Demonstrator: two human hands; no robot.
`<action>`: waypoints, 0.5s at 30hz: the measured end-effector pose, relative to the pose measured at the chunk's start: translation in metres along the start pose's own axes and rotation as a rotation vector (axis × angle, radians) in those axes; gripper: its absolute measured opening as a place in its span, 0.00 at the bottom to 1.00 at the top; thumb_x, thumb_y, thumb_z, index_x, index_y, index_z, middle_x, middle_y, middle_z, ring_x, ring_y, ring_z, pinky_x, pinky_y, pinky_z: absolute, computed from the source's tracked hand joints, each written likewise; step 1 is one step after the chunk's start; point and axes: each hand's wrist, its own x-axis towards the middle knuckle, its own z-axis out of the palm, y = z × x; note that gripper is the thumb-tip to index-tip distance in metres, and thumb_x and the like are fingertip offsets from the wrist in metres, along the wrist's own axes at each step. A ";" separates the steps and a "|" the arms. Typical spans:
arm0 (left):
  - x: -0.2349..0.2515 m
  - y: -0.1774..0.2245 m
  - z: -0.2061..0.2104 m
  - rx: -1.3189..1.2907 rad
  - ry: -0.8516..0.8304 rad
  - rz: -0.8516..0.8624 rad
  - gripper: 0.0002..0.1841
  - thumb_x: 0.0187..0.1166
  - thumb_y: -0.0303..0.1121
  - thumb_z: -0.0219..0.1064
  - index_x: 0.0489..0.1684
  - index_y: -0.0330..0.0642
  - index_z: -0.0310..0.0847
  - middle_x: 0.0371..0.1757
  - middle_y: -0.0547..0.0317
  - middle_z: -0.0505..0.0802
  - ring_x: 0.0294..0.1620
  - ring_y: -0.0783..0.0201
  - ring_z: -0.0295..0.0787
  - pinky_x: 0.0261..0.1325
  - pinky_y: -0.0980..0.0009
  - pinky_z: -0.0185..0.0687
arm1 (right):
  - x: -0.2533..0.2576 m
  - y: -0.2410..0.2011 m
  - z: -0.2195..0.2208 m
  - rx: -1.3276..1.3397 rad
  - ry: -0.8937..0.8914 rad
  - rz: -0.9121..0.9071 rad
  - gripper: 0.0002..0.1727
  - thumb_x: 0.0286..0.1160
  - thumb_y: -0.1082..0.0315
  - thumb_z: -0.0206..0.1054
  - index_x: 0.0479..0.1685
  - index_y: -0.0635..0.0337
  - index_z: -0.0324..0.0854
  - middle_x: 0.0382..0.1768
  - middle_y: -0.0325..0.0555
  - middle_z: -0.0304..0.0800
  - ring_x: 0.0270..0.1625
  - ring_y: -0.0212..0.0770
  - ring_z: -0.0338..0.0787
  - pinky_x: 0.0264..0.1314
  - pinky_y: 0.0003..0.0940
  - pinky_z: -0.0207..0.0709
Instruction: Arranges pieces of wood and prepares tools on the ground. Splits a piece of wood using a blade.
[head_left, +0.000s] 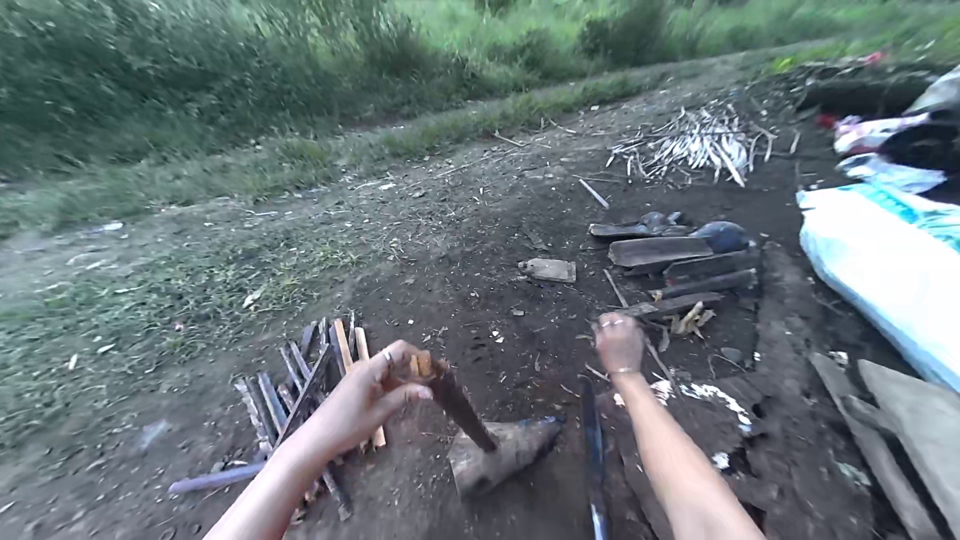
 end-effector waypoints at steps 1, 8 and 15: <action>0.002 0.003 -0.001 0.003 -0.004 -0.024 0.19 0.75 0.36 0.75 0.58 0.36 0.81 0.49 0.65 0.95 0.46 0.80 0.92 0.50 0.80 0.90 | 0.008 0.007 -0.033 0.034 0.148 0.126 0.22 0.87 0.63 0.61 0.63 0.76 0.84 0.68 0.77 0.84 0.74 0.77 0.80 0.74 0.70 0.73; 0.005 0.026 0.003 0.020 -0.061 -0.168 0.19 0.77 0.30 0.75 0.60 0.31 0.79 0.52 0.49 0.93 0.52 0.66 0.93 0.62 0.67 0.87 | -0.022 -0.041 -0.215 0.323 0.798 0.385 0.23 0.85 0.56 0.67 0.58 0.72 0.85 0.62 0.71 0.86 0.62 0.68 0.88 0.66 0.60 0.79; -0.020 0.044 0.005 0.072 -0.047 -0.261 0.18 0.76 0.28 0.76 0.58 0.30 0.77 0.49 0.44 0.91 0.50 0.57 0.92 0.61 0.55 0.87 | -0.091 -0.120 -0.296 0.442 0.967 -0.021 0.19 0.83 0.62 0.69 0.49 0.75 0.85 0.49 0.66 0.89 0.53 0.55 0.91 0.61 0.43 0.83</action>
